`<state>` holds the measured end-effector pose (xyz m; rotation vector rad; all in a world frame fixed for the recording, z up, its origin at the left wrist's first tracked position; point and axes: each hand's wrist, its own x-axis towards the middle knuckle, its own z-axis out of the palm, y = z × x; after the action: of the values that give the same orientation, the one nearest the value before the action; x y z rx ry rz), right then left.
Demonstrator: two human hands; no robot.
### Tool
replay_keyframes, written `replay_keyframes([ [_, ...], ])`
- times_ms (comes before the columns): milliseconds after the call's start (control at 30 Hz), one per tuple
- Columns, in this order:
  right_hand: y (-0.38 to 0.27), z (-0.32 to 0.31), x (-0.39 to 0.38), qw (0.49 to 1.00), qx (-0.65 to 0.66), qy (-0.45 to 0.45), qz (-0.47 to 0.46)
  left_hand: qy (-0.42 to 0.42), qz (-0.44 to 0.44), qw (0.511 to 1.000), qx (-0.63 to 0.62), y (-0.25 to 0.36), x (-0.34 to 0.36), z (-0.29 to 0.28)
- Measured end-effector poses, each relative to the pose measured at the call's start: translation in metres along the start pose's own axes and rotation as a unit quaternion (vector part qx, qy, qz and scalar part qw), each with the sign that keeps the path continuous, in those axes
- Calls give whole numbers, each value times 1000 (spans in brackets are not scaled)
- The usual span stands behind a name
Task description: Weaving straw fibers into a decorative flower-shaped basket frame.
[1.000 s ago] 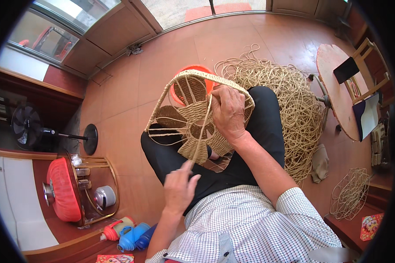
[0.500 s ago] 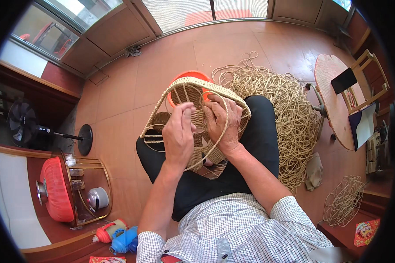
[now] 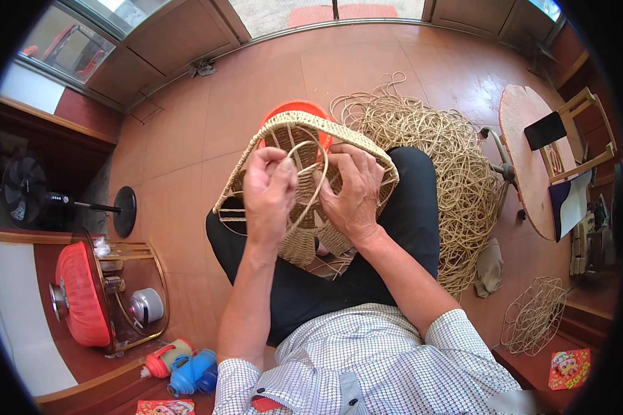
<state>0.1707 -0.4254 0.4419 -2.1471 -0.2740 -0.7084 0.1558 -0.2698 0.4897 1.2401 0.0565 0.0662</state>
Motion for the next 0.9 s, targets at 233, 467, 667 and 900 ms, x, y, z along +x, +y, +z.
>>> replay_keyframes([
  [233, -6, -4, -6, 994, -40, 47, -94, 45, 8, 998, 46, -3, -17, -30],
  [467, -13, -3, -10, 985, -58, -53, -154, 57, 43, 994, 76, 14, -5, -38],
  [667, -23, -3, -14, 979, -92, -101, -149, 30, 122, 982, 143, 29, 29, -23],
  [900, -29, -3, -13, 977, -98, -144, -123, -1, 118, 965, 234, 33, 38, -6],
])
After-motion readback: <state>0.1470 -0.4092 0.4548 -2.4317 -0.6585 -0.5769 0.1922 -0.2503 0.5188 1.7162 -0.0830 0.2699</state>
